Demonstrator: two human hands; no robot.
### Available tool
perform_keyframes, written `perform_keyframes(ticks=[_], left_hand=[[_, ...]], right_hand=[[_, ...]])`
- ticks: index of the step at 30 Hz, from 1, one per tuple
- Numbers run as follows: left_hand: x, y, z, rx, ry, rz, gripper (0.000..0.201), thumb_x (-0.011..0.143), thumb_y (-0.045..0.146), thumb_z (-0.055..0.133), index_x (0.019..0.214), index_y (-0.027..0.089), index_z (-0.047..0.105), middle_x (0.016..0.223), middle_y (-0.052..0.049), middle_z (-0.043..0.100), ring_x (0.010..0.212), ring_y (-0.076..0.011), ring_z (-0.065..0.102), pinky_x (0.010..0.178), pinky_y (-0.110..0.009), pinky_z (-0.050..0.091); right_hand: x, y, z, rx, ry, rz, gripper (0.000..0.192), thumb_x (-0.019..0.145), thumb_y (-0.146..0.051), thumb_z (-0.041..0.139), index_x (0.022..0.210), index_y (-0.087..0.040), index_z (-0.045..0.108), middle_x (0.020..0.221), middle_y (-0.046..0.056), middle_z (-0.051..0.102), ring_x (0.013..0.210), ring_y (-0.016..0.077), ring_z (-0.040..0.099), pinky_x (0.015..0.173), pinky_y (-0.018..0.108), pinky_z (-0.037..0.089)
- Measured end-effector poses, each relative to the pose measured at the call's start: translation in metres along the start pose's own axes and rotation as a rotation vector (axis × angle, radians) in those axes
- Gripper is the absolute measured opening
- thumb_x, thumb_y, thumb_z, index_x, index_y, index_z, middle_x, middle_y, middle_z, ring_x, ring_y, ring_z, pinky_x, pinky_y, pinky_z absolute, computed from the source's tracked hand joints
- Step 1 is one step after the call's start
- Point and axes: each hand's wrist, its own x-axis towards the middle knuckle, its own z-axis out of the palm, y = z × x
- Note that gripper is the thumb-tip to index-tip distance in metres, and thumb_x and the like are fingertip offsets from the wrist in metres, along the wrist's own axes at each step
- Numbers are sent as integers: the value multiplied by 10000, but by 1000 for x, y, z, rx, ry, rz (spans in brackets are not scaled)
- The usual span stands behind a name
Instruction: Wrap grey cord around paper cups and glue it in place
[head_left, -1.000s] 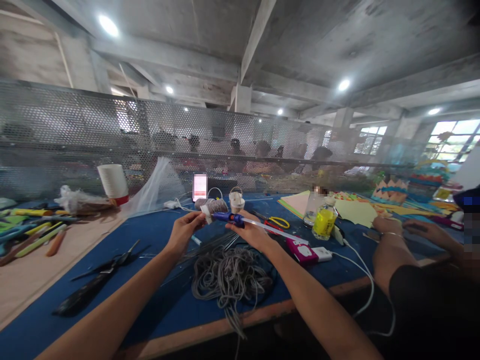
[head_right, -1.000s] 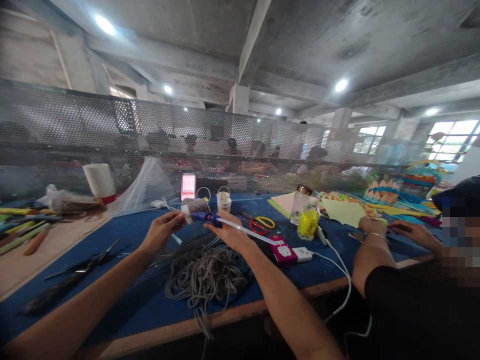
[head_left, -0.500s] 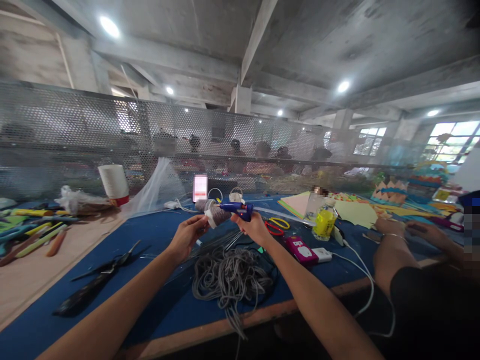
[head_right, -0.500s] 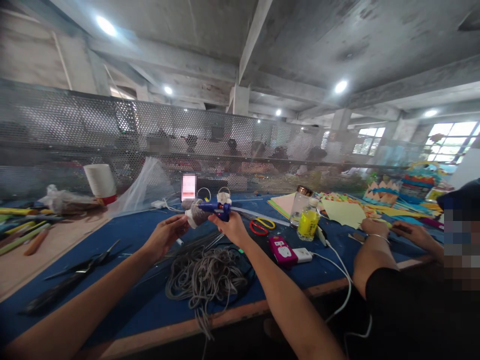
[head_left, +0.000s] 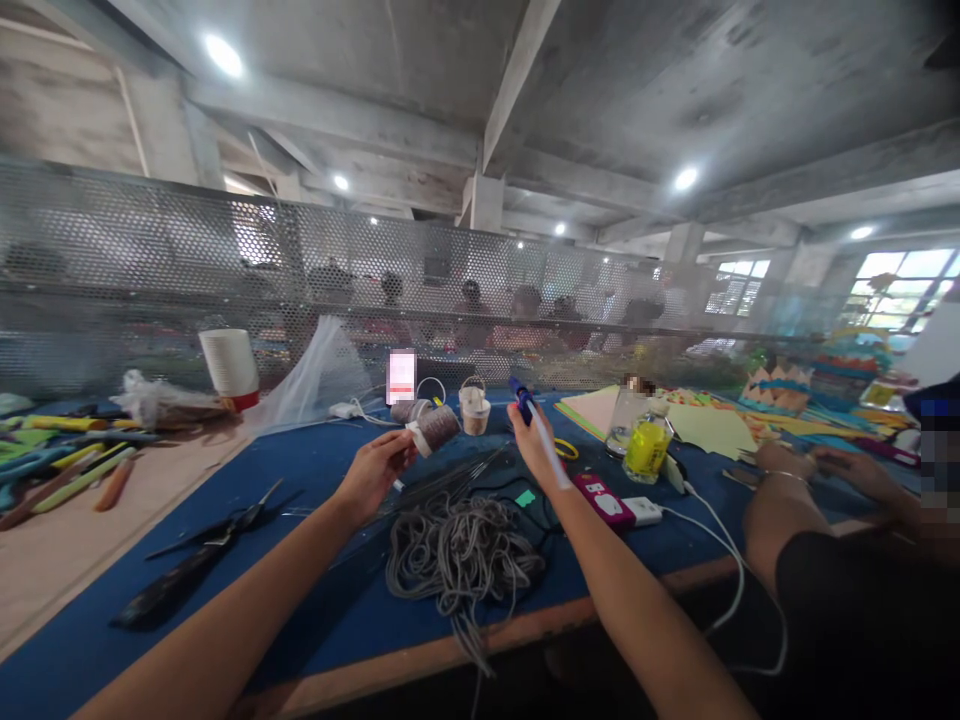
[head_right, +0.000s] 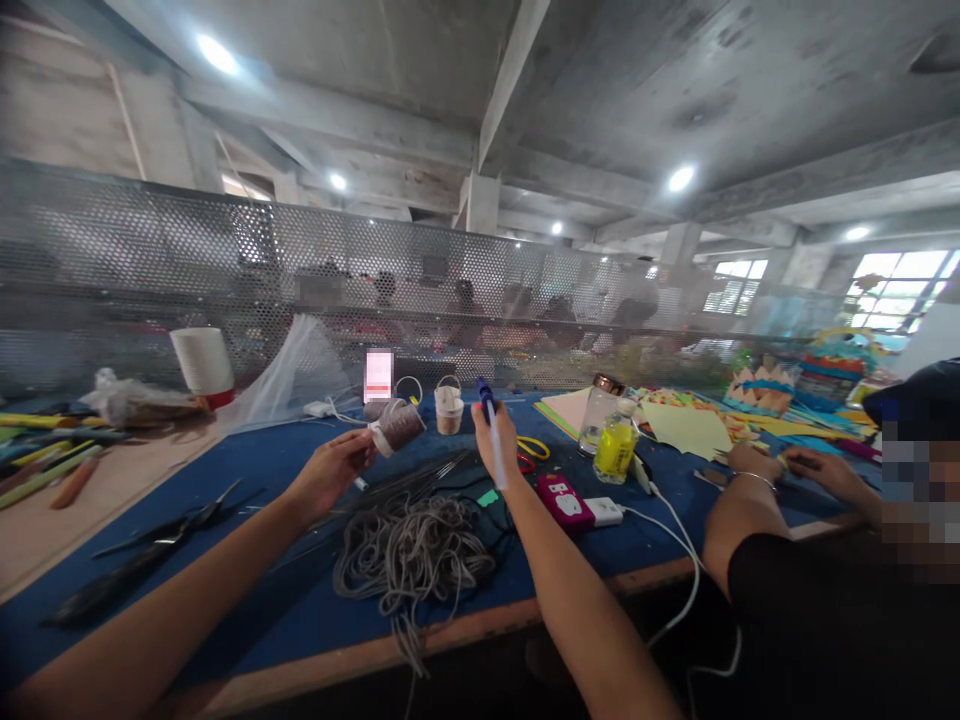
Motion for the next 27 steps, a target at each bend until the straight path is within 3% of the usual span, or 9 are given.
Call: perform_keyframes(ticks=[4, 7, 12, 17, 27], left_hand=[[1, -1, 0, 21, 28, 59, 230, 593, 235, 806, 765, 131, 695, 689, -6, 661, 649, -106, 607, 647, -208, 478], [1, 1, 1, 24, 52, 87, 230, 571, 246, 815, 734, 144, 687, 658, 9, 651, 636, -107, 602, 648, -216, 472], [1, 2, 2, 46, 69, 102, 259, 539, 273, 825, 720, 149, 687, 641, 1, 649, 620, -123, 594, 636, -238, 470], [0, 0, 4, 87, 2, 142, 240, 575, 306, 810, 716, 150, 694, 646, -2, 627, 602, -110, 558, 611, -221, 456], [-8, -6, 11, 210, -110, 172, 233, 666, 356, 755, 726, 145, 676, 660, 1, 601, 614, -110, 521, 636, -226, 434]], right_hand=[[8, 17, -9, -407, -45, 78, 393, 886, -335, 453, 1198, -96, 476, 1123, 171, 596, 1059, 248, 577, 869, 317, 440], [8, 29, -12, -589, -101, 160, 417, 879, -269, 469, 1244, -69, 437, 1185, 210, 549, 1097, 271, 560, 897, 341, 436], [5, 46, -13, -692, -189, 258, 361, 845, -165, 483, 1170, -7, 502, 1160, 276, 532, 1028, 316, 598, 853, 389, 465], [1, 50, -9, -779, -253, 297, 375, 834, -141, 486, 1172, 18, 512, 1137, 288, 528, 1054, 333, 586, 832, 427, 476], [-3, 36, -18, -852, -194, 174, 359, 855, -245, 521, 1163, -67, 569, 1222, 241, 482, 1165, 336, 445, 936, 494, 348]])
